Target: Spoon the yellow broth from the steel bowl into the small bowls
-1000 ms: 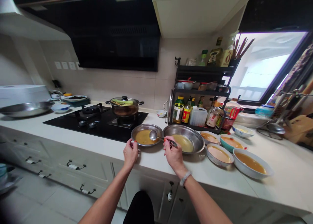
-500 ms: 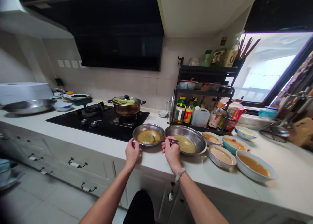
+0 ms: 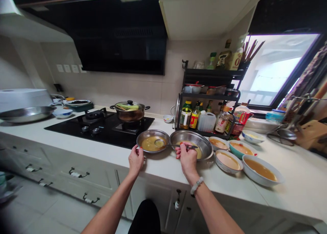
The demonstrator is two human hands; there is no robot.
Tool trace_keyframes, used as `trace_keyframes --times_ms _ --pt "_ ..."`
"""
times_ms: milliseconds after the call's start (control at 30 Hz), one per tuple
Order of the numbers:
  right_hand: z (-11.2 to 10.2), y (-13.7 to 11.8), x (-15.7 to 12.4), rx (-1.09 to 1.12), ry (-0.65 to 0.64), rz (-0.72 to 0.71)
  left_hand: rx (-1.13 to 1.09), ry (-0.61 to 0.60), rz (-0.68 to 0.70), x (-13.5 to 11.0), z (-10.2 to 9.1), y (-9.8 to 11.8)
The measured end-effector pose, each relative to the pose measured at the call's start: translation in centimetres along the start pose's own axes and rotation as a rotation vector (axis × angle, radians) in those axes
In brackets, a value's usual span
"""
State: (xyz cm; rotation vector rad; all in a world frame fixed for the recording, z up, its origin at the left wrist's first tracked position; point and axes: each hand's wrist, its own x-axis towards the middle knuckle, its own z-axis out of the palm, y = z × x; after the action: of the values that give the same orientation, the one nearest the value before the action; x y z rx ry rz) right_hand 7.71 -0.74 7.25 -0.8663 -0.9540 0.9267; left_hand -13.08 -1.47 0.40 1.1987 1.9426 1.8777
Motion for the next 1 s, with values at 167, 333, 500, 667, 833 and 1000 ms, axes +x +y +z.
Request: trace_keyframes --times_ms 167,333,500,667,833,1000 --pt "-1.2 -1.7 0.7 0.061 0.047 -0.029 -0.007 0.001 -0.004 0.0 0.0 0.2" --pt "-3.6 -3.5 2.0 0.021 0.12 -0.104 -0.003 0.008 -0.015 0.1 -0.1 0.1" --pt "-6.6 -4.3 3.1 -0.151 0.191 -0.19 0.009 -0.007 -0.028 0.1 -0.1 0.0" --pt "-8.8 -4.4 2.5 -0.552 0.101 -0.371 0.015 -0.026 -0.031 0.1 -0.1 -0.1" --pt "-9.4 -4.5 1.4 -0.706 -0.063 -0.657 0.028 -0.023 -0.02 0.1 -0.1 -0.2" --pt "-7.6 -4.1 0.3 -0.605 -0.078 -0.613 0.025 -0.014 -0.018 0.2 0.0 -0.3"
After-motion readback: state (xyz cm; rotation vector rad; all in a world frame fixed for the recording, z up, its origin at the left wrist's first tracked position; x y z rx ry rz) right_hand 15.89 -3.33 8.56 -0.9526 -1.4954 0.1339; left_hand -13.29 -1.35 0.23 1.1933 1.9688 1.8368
